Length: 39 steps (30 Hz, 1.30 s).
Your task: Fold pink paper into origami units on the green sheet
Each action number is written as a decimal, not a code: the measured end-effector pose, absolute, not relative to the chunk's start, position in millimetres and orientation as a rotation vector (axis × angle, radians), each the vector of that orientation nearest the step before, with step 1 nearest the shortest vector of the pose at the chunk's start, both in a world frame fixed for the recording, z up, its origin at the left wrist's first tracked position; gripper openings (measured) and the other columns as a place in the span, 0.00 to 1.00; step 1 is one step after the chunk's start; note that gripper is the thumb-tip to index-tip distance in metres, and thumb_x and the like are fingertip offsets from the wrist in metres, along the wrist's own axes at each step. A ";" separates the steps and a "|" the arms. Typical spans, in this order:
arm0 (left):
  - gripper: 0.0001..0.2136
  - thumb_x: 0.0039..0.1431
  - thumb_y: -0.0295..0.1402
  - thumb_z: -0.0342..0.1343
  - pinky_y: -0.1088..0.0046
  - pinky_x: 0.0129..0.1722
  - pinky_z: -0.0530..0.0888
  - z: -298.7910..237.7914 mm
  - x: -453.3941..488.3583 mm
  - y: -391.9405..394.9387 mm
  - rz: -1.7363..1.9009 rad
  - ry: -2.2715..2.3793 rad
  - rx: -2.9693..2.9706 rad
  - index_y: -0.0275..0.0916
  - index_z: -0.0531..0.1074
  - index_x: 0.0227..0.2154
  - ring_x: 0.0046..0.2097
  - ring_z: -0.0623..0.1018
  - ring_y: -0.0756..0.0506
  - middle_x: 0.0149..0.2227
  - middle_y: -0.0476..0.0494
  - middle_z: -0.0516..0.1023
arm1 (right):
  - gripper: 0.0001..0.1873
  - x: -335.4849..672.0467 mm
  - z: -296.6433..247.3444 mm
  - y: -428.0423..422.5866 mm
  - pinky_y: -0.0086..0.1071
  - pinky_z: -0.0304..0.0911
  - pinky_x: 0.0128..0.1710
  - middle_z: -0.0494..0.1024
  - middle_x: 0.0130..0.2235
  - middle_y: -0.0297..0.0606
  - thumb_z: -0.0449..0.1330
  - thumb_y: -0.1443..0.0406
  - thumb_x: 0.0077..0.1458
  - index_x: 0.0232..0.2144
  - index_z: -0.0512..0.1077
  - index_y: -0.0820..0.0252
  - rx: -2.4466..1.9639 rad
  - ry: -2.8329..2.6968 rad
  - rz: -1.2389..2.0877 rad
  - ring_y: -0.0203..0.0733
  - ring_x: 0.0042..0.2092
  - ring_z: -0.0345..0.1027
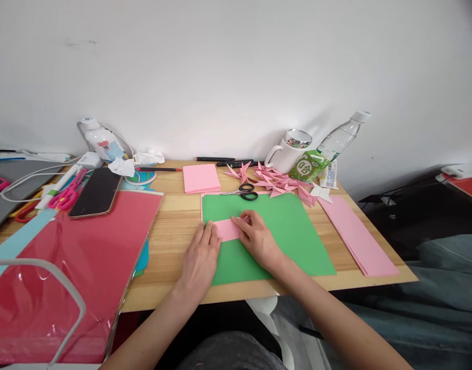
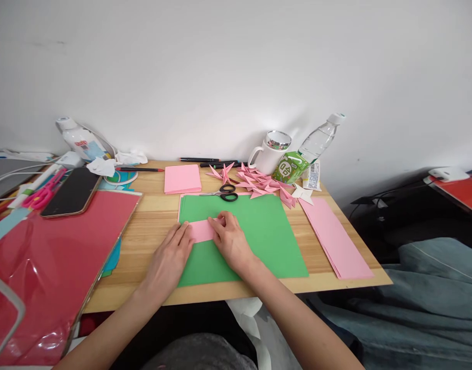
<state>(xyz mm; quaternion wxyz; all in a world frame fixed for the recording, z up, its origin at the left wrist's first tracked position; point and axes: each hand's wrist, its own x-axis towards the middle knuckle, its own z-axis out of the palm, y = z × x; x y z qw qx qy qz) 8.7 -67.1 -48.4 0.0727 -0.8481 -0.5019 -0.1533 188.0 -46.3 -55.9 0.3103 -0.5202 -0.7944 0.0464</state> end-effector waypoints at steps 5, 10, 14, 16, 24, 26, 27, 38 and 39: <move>0.18 0.62 0.38 0.46 0.58 0.50 0.71 -46.2 -1.3 -61.0 -0.637 -1.413 -2.591 0.28 0.70 0.45 0.54 0.69 0.35 0.47 0.32 0.75 | 0.15 196.5 -52.0 -45.8 0.36 0.68 0.35 0.68 0.42 0.46 0.54 0.69 0.52 0.42 0.73 0.62 -1.324 -1.786 0.584 0.40 0.35 0.67; 0.15 0.58 0.37 0.52 0.63 0.48 0.72 -26.3 -0.1 -51.3 -0.600 -1.262 -2.822 0.30 0.70 0.43 0.49 0.72 0.39 0.45 0.35 0.75 | 0.12 205.0 -51.0 -45.3 0.36 0.67 0.40 0.71 0.42 0.44 0.56 0.63 0.52 0.37 0.74 0.61 -1.273 -1.378 0.799 0.43 0.42 0.68; 0.10 0.61 0.33 0.49 0.65 0.40 0.72 -8.8 5.2 -46.1 -0.286 -1.212 -2.897 0.32 0.71 0.37 0.41 0.73 0.42 0.35 0.39 0.76 | 0.15 205.3 -54.3 -42.2 0.41 0.66 0.48 0.72 0.46 0.45 0.56 0.59 0.52 0.39 0.73 0.60 -1.263 -1.242 0.829 0.45 0.47 0.68; 0.11 0.61 0.36 0.50 0.66 0.39 0.70 -2.9 7.4 -45.6 -0.189 -1.192 -2.903 0.32 0.71 0.36 0.40 0.72 0.42 0.33 0.40 0.76 | 0.16 204.6 -54.5 -41.2 0.43 0.64 0.50 0.74 0.45 0.45 0.58 0.57 0.50 0.39 0.73 0.60 -1.254 -1.194 0.873 0.46 0.47 0.69; 0.10 0.62 0.33 0.49 0.65 0.39 0.68 -3.1 22.7 -57.0 -0.076 -1.087 -2.850 0.30 0.69 0.39 0.40 0.71 0.41 0.37 0.36 0.73 | 0.17 206.8 -47.9 -41.9 0.46 0.64 0.52 0.78 0.42 0.42 0.63 0.58 0.45 0.37 0.74 0.60 -1.183 -1.059 1.030 0.46 0.44 0.73; 0.08 0.62 0.28 0.46 0.66 0.37 0.69 -3.7 24.8 -58.7 -0.069 -1.056 -2.859 0.31 0.69 0.38 0.39 0.72 0.41 0.35 0.37 0.73 | 0.17 207.8 -47.9 -41.3 0.47 0.65 0.51 0.79 0.41 0.42 0.64 0.58 0.44 0.37 0.74 0.60 -1.166 -1.025 1.060 0.46 0.43 0.73; 0.08 0.62 0.25 0.45 0.66 0.36 0.69 -3.5 24.9 -59.0 -0.076 -1.060 -2.874 0.31 0.69 0.37 0.38 0.72 0.42 0.34 0.37 0.73 | 0.17 208.3 -47.7 -40.9 0.47 0.65 0.51 0.79 0.41 0.42 0.65 0.58 0.44 0.37 0.74 0.60 -1.157 -1.009 1.075 0.46 0.43 0.73; 0.07 0.54 0.34 0.52 0.76 0.26 0.66 -6.4 17.5 -35.3 -1.530 -2.281 -2.646 0.38 0.67 0.23 0.26 0.74 0.49 0.23 0.50 0.74 | 0.27 194.8 -14.4 -29.7 0.46 0.67 0.47 0.74 0.48 0.44 0.63 0.51 0.47 0.47 0.70 0.58 -1.062 -1.168 1.325 0.49 0.49 0.69; 0.08 0.52 0.35 0.54 0.76 0.26 0.66 -5.8 19.2 -32.8 -1.628 -2.314 -2.648 0.38 0.67 0.21 0.26 0.74 0.49 0.22 0.50 0.74 | 0.29 189.8 -10.8 -28.2 0.45 0.67 0.47 0.74 0.48 0.44 0.64 0.51 0.46 0.47 0.69 0.58 -1.031 -1.249 1.343 0.48 0.47 0.70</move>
